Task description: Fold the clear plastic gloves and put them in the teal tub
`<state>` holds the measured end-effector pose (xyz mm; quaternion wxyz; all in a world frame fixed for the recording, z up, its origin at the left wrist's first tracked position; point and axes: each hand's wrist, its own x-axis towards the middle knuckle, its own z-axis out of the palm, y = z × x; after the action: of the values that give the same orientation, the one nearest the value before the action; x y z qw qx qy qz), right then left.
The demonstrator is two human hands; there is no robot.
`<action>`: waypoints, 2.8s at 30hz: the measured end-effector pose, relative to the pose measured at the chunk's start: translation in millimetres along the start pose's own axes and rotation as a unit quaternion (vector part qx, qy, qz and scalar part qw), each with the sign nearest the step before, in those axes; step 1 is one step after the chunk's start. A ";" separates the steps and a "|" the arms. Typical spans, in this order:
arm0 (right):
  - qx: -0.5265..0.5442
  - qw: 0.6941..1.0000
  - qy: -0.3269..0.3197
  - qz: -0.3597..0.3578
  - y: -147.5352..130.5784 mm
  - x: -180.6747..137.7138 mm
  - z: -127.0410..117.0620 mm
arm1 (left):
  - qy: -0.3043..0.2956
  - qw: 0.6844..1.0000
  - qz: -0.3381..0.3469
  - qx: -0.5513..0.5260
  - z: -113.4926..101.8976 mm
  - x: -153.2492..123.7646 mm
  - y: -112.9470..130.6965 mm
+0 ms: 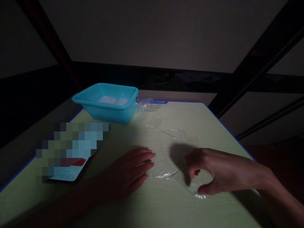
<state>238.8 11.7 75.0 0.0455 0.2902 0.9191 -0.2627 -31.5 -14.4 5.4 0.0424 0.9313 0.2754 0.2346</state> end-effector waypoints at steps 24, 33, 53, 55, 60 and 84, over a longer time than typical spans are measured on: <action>0.001 0.998 0.069 0.002 -2.5 -4.1 -3.1 | -0.045 0.995 0.078 -0.049 -5.7 10.3 15.4; 0.131 0.976 0.171 0.005 21.9 24.2 10.6 | -0.068 0.992 0.087 -0.058 -4.0 8.3 13.7; 0.232 0.951 0.203 -0.011 25.8 33.4 18.4 | -0.133 0.987 0.078 -0.055 -2.6 8.0 18.6; 0.199 0.968 0.154 -0.020 26.3 35.2 20.5 | -0.139 0.986 0.078 -0.048 -2.5 8.7 18.8; 0.133 0.979 0.148 -0.053 31.3 34.9 21.0 | -0.140 0.986 0.080 -0.050 -2.2 11.5 19.5; 0.149 0.947 0.272 0.087 41.9 68.8 5.6 | 0.038 0.999 -0.006 -0.013 1.7 -3.3 6.0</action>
<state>204.8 73.0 34.9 -0.2269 0.4330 0.8182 -0.3025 -30.2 -21.1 3.8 0.0455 0.9195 0.2789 0.2733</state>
